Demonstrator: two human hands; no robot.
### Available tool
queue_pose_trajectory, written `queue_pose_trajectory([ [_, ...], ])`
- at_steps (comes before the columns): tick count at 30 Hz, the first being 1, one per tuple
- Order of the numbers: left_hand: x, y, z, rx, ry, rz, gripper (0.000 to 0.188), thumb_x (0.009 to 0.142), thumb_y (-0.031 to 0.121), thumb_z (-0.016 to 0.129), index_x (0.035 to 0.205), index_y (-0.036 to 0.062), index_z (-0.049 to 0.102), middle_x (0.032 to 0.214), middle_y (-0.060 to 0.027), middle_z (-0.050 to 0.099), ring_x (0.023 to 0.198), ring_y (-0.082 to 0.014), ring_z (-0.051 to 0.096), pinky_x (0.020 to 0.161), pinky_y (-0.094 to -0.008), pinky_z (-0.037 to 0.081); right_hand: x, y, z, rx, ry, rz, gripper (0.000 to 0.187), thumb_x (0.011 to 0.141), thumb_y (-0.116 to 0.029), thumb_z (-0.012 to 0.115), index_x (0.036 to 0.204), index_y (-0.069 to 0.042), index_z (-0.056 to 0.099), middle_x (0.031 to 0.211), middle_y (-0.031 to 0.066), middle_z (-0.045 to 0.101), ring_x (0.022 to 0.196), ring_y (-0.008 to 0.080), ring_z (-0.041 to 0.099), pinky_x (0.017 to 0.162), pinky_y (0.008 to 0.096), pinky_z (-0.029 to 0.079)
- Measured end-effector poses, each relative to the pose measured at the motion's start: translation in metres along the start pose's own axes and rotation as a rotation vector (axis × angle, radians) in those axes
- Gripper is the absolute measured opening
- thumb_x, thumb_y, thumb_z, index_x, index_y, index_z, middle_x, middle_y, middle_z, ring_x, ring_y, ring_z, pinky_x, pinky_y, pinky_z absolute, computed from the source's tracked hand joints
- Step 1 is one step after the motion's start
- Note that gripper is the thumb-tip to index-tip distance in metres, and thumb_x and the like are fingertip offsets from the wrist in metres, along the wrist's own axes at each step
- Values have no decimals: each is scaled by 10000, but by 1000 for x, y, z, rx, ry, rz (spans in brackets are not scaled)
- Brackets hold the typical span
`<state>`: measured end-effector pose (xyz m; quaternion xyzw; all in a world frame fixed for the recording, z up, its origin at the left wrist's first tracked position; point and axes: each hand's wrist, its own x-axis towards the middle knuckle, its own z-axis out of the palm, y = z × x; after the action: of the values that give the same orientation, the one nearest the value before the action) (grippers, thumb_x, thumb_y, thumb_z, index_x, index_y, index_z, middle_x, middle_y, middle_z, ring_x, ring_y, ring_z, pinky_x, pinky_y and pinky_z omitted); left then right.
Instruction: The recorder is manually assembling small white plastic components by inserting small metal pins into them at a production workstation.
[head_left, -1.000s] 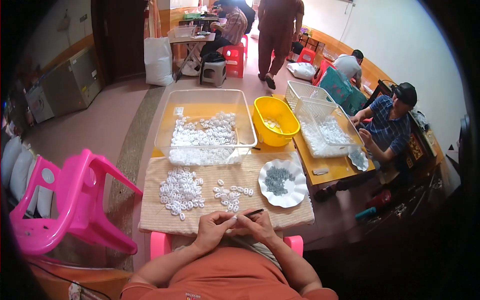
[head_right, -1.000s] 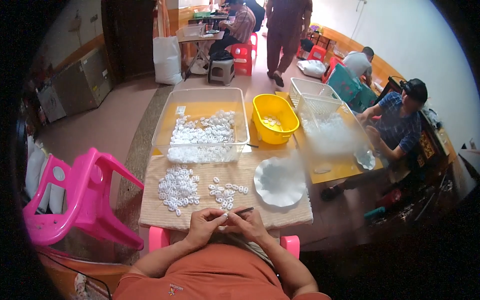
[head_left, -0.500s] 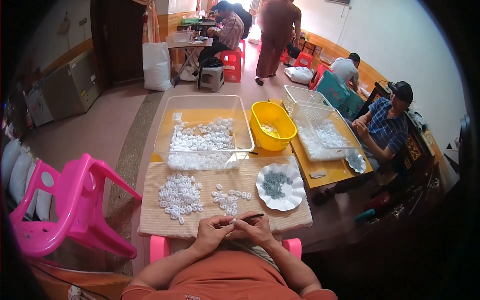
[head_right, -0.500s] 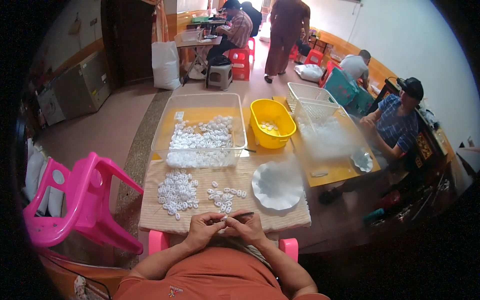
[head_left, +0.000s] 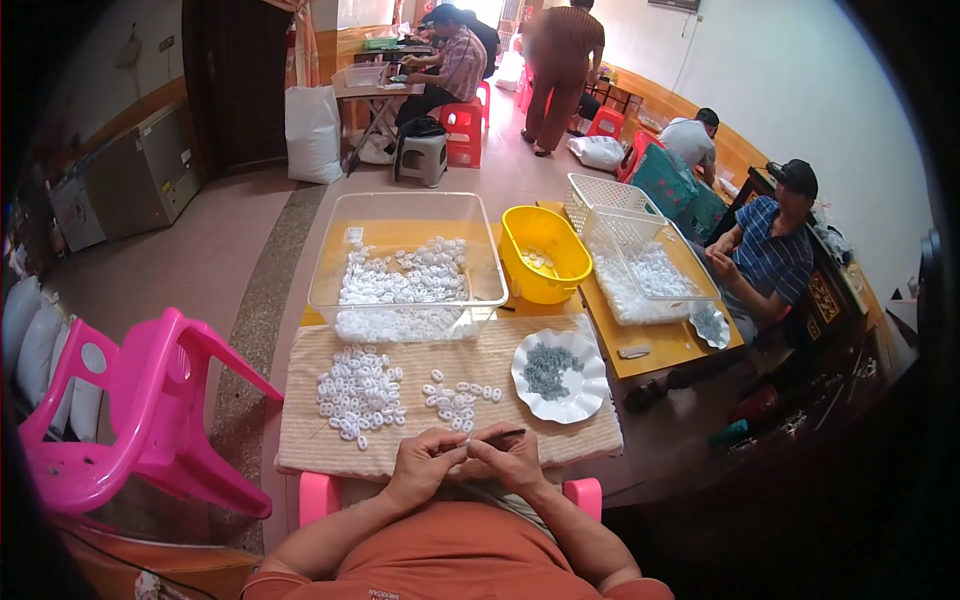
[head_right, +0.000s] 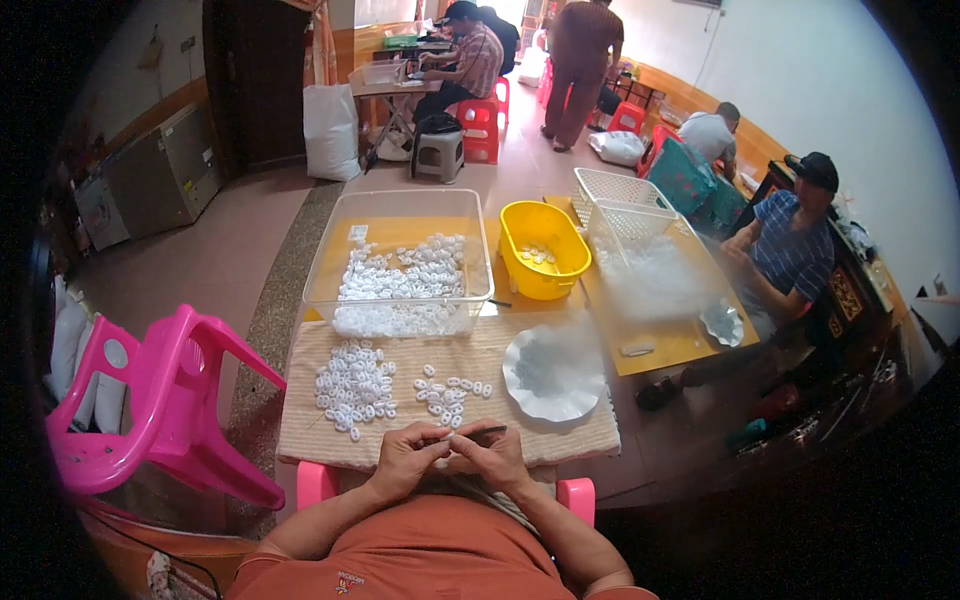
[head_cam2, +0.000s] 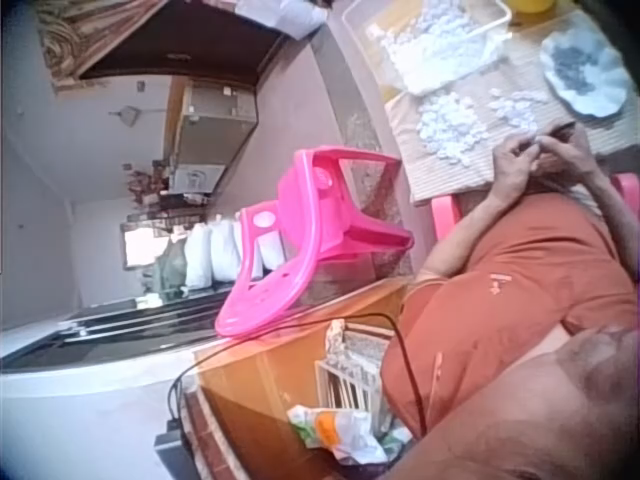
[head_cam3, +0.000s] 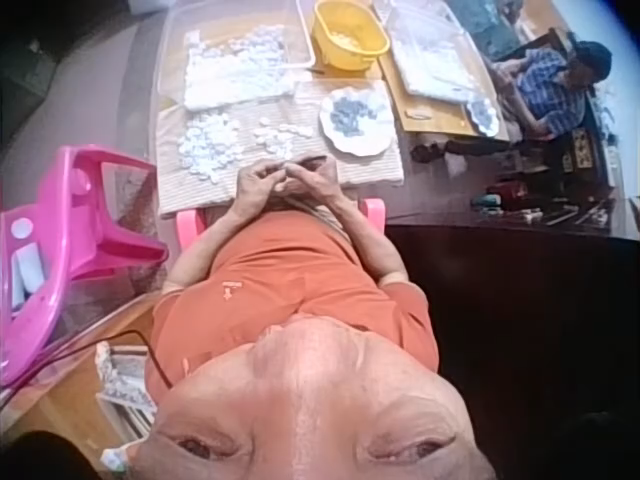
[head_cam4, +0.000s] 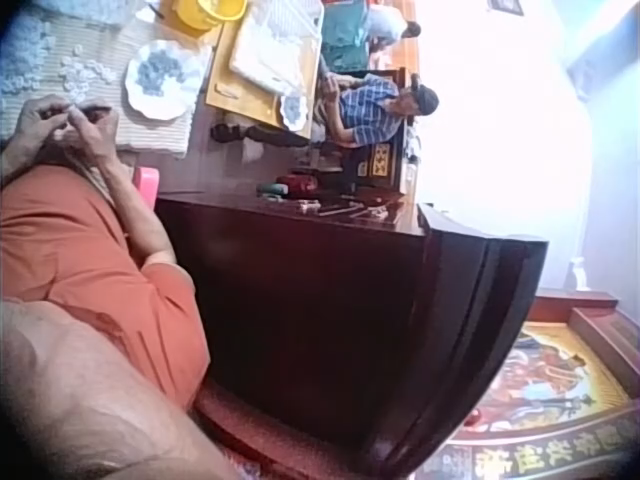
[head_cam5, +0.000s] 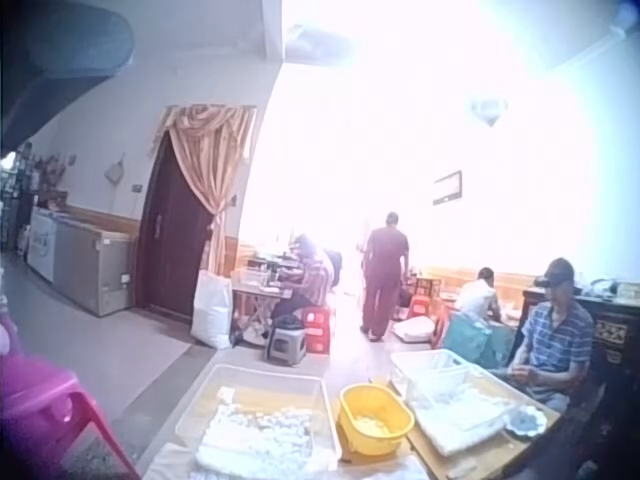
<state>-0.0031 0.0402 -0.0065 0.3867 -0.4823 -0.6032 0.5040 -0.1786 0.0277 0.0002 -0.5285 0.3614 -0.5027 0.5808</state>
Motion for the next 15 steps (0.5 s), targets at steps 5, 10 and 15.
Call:
queue_pose_trajectory([
  [5,-1,3,2,-46,3,-37,192,861,30,661,1048,-13,653,900,-53,676,788,-73,618,659,-195,504,2,-1,-4,95,-22,125,89,875,-36,645,910,46,644,826,114,682,751,151,648,643,270,553],
  [10,-2,3,2,-50,14,-42,166,858,18,662,1020,-15,659,905,-56,679,809,-87,623,704,-206,505,1,-7,-5,142,-25,180,83,876,-25,637,918,47,644,832,117,680,756,157,650,651,294,574],
  [15,-2,2,0,38,-6,71,135,853,11,662,984,-21,670,902,-47,678,826,-93,616,739,-221,497,1,-13,-5,118,-39,231,92,872,-30,643,912,52,639,826,108,674,754,144,646,643,286,589],
])
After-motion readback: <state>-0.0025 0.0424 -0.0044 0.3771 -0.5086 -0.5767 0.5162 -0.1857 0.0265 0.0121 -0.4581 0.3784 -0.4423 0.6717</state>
